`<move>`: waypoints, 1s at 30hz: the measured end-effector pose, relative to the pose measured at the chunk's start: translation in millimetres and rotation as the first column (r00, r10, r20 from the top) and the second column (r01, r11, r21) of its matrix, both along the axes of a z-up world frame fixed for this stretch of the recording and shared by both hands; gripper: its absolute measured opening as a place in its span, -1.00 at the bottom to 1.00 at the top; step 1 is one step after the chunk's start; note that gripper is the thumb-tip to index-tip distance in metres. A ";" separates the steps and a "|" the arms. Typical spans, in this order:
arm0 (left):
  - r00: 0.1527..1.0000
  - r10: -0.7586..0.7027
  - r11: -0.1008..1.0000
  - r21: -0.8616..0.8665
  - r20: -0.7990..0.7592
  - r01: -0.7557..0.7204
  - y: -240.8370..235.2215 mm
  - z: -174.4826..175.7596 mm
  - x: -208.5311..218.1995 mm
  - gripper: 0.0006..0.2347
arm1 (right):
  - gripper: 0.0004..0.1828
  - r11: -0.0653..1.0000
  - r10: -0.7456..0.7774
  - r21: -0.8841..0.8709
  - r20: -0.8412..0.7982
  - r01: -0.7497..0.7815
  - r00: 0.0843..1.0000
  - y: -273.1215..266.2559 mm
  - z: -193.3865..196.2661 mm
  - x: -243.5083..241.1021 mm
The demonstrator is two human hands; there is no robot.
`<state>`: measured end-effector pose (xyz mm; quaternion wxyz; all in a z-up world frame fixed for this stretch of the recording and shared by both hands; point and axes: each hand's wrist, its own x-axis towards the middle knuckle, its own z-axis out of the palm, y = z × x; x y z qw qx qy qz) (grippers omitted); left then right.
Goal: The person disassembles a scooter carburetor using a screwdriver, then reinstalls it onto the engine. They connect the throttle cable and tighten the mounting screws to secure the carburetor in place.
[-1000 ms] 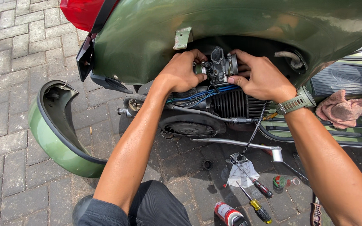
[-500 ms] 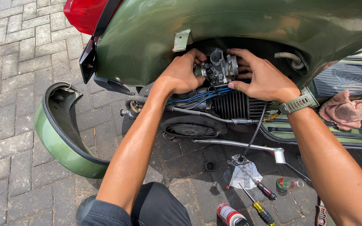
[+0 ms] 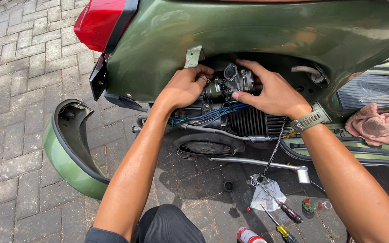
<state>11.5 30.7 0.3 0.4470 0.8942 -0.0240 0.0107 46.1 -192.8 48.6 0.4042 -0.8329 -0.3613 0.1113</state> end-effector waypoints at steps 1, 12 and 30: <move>1.000 -0.001 1.000 0.001 0.001 0.001 0.7 0.5 0.4 -0.68 | -0.23 1.000 -0.001 0.001 0.001 0.001 1.000 -0.2 -1.1 -0.1; 0.999 -0.042 0.978 0.207 0.009 0.039 -2.6 6.8 2.5 -0.72 | -0.34 0.997 -0.055 -0.046 0.093 0.060 0.994 -13.5 -1.2 -18.7; 0.980 0.136 0.989 0.039 0.145 -0.143 -5.9 -28.6 10.7 -0.85 | -0.30 0.998 -0.018 -0.052 0.115 0.024 0.993 11.1 -23.6 4.1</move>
